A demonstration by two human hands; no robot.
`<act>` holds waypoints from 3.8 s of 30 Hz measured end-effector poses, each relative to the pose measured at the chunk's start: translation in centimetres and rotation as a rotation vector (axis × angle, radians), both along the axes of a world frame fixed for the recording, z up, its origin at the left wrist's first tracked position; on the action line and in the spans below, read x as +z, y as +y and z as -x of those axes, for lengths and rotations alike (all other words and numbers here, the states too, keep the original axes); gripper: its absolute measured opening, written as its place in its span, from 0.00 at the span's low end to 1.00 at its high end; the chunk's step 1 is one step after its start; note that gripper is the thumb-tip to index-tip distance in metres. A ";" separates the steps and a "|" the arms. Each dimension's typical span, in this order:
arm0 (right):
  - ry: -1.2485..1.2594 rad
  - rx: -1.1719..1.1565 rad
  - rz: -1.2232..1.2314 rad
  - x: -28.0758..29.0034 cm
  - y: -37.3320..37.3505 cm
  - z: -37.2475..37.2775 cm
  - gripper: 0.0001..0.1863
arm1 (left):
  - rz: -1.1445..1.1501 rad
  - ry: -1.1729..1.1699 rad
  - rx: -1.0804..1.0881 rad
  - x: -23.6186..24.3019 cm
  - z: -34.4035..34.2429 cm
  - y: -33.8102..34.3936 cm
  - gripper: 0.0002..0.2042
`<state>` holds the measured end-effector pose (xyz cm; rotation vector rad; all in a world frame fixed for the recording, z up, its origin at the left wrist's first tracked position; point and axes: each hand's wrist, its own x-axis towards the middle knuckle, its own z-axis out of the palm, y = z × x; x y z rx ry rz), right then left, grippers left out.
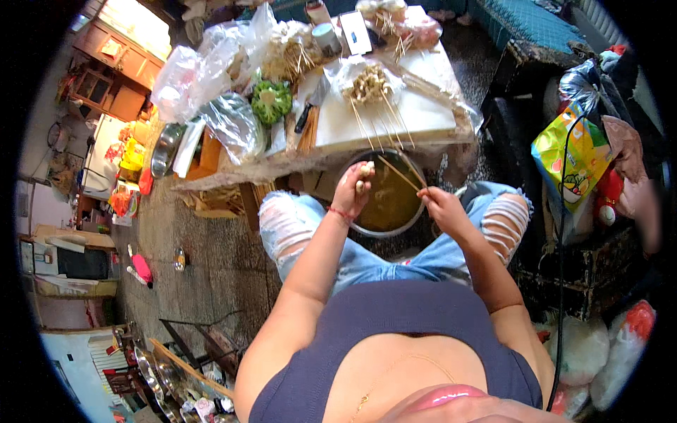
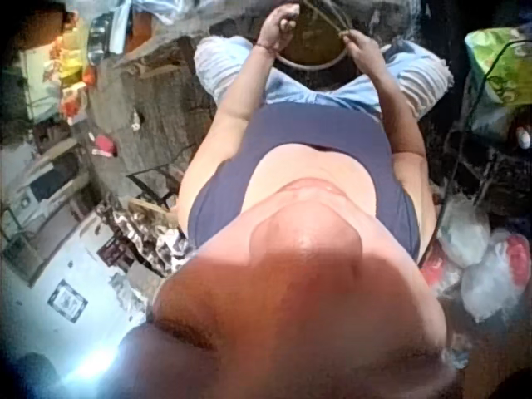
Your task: The person sits on the floor and repeatedly picks up small pieces of food from a bowl, threading them onto wooden skewers. The person places the completed skewers on a nearby cutting board.
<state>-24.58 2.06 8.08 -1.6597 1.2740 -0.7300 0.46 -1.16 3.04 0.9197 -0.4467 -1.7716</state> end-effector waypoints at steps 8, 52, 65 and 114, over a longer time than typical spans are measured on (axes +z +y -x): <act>0.027 0.045 -0.037 -1.3 2.1 -1.3 0.10 | -0.007 0.013 0.003 -1.3 0.5 1.2 0.09; 0.074 -0.007 0.092 -0.8 3.3 -2.1 0.08 | 0.035 0.096 -0.072 1.7 0.2 1.5 0.16; -0.066 -0.044 0.014 -0.5 4.0 -3.2 0.09 | 0.035 0.096 -0.054 2.5 0.9 1.5 0.16; 0.219 -0.046 0.567 -1.2 2.0 -6.1 0.09 | 0.240 -0.143 -0.105 3.3 1.8 2.5 0.16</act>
